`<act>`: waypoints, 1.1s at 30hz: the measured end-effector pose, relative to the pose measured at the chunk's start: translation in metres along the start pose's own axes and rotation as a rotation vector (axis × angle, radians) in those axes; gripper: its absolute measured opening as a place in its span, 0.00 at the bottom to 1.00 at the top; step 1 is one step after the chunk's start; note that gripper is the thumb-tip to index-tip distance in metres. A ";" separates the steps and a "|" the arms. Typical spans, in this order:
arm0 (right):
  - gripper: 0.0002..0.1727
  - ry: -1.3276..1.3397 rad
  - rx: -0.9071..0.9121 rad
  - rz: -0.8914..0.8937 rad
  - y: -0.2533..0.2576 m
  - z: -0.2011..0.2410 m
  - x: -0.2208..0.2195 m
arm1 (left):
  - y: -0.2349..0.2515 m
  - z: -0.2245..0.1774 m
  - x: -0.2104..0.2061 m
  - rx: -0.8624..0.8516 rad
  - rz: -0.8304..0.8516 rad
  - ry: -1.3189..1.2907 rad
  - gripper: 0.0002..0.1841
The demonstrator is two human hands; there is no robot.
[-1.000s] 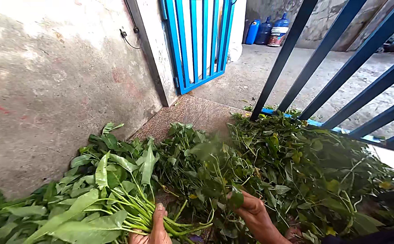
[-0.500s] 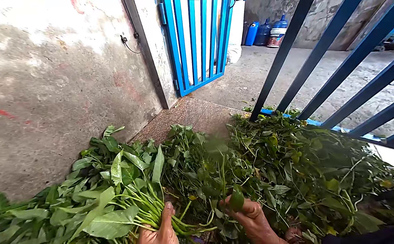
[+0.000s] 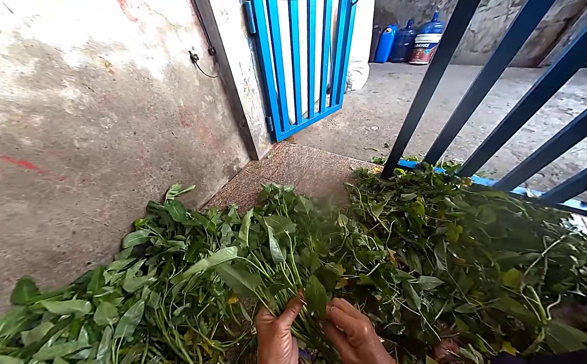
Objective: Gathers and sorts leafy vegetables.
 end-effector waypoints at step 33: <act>0.18 0.166 -0.407 -0.223 0.025 0.006 -0.014 | -0.004 0.011 -0.006 0.013 0.192 0.021 0.15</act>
Point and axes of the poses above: each hand's wrist, its own y-axis towards the middle knuckle, its own x-axis out of the back of the hand, z = x × y, the point moved 4 cm from there along y, towards the middle knuckle, and after that the axes turned 13 degrees about -z, right-handed, at the moved point
